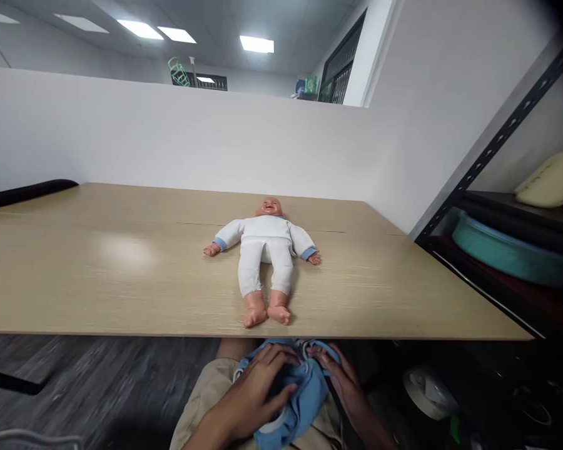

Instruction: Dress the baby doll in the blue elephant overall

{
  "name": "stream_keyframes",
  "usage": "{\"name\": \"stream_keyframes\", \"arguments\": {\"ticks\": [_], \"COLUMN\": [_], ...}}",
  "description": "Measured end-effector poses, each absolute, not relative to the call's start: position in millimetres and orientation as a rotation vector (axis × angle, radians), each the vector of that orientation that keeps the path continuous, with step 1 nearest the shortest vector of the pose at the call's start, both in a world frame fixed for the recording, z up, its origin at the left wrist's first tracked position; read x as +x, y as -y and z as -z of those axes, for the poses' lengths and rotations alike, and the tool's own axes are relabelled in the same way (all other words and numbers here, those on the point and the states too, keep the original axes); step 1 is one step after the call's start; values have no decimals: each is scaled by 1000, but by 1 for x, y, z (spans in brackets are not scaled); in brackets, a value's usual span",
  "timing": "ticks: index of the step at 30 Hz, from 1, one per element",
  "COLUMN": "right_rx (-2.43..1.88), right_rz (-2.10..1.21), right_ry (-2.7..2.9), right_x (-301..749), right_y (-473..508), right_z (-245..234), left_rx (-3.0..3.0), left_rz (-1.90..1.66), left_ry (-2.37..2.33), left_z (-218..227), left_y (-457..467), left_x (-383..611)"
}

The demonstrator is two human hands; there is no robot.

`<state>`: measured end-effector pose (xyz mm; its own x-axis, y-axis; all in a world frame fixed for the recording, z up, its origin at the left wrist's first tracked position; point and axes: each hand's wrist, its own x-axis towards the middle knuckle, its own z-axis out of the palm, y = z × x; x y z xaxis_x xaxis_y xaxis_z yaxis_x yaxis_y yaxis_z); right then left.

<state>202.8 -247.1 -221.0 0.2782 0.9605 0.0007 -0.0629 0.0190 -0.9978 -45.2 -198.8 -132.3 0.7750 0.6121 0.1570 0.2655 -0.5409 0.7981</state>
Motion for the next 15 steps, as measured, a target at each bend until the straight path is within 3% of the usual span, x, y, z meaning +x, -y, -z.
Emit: {"name": "stream_keyframes", "arguments": {"ticks": [5,12,15], "right_rx": [-979,-1042,-808], "right_rz": [-1369,-1324,-1505], "right_ry": [930,1591,1667], "right_x": [179,177,177], "right_y": [255,269,264], "right_z": [165,46,-11], "left_rx": [2109,1987,1746], "left_rz": [-665,-683,-598], "left_ry": [-455,-290,-89], "left_z": [98,58,34], "left_y": [205,186,166], "left_x": [-44,-50,-41]}}
